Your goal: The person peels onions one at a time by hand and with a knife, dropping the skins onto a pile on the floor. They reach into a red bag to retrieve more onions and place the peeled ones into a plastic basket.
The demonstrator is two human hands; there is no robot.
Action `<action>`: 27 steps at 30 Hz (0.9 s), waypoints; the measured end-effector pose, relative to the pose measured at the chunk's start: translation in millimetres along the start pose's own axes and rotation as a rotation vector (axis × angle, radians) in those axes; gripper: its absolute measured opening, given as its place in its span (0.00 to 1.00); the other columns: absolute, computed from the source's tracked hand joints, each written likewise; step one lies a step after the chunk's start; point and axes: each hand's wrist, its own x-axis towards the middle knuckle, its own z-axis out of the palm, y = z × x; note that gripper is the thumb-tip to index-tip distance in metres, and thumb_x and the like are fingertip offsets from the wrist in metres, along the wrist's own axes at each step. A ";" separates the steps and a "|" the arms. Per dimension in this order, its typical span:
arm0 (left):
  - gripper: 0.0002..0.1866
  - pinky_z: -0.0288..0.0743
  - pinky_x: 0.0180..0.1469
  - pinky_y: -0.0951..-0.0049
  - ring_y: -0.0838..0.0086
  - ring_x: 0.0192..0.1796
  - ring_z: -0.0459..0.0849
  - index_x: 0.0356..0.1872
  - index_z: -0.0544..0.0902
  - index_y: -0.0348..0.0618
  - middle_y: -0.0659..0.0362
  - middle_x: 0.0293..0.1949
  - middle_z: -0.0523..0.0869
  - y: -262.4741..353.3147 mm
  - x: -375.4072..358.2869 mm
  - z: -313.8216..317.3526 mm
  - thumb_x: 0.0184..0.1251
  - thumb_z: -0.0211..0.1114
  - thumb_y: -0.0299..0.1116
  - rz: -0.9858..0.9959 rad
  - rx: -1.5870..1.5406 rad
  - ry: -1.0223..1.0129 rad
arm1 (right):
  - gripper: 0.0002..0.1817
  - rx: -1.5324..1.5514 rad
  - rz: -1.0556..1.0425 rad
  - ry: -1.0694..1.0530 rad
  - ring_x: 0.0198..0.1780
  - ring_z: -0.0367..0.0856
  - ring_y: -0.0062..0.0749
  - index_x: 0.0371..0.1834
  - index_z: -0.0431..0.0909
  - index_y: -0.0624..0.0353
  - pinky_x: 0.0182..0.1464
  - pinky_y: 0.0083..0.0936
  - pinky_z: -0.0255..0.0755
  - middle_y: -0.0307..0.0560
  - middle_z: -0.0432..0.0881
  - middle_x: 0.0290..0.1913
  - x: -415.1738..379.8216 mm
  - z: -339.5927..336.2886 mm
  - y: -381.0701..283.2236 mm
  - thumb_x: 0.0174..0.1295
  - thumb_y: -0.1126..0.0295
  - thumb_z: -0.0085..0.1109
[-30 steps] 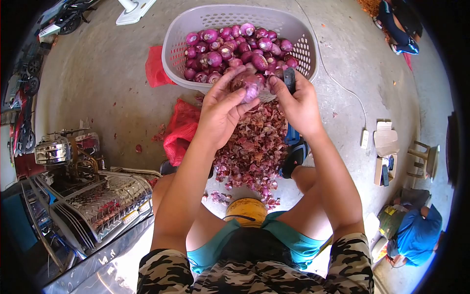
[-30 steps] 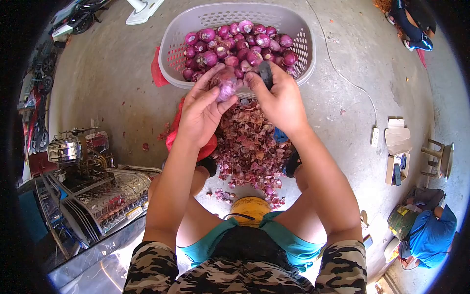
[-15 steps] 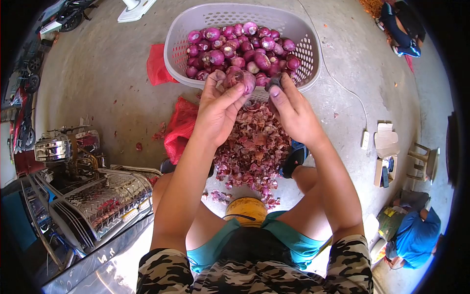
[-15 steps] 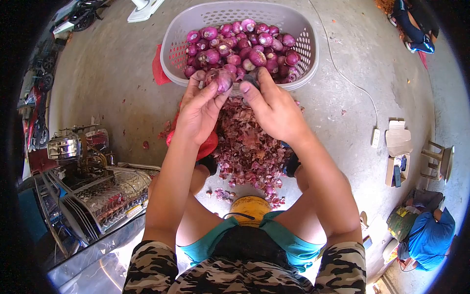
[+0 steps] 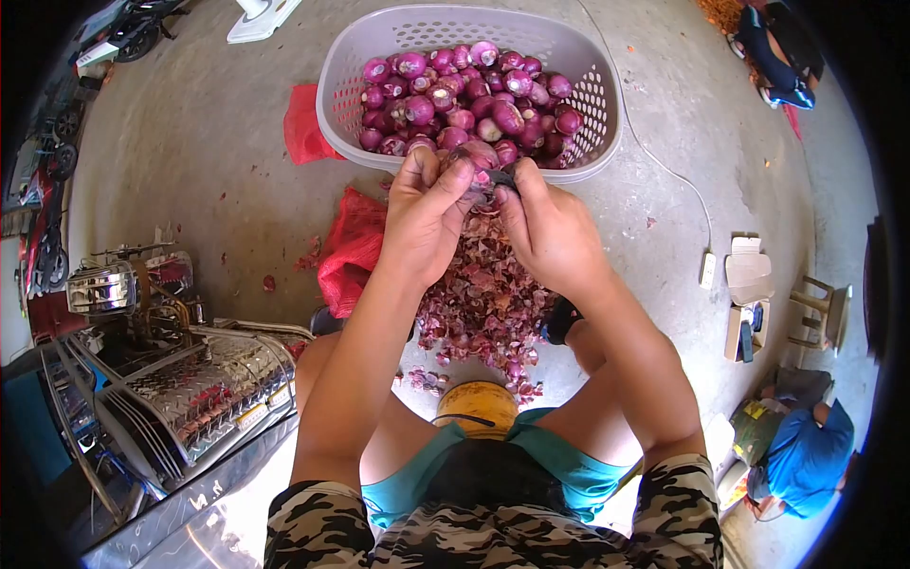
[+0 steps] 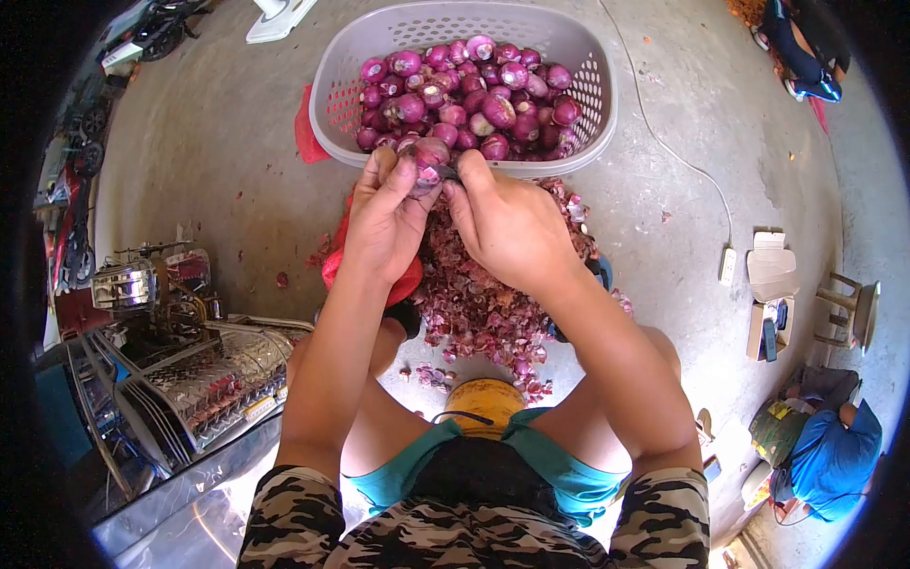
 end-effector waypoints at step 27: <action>0.15 0.77 0.48 0.65 0.67 0.44 0.82 0.44 0.72 0.46 0.59 0.41 0.81 -3.0 -1.1 7.5 0.66 0.61 0.44 0.062 0.169 0.272 | 0.10 -0.048 -0.041 -0.027 0.27 0.79 0.51 0.41 0.67 0.60 0.27 0.43 0.72 0.54 0.79 0.25 -5.7 5.6 -4.0 0.61 0.68 0.53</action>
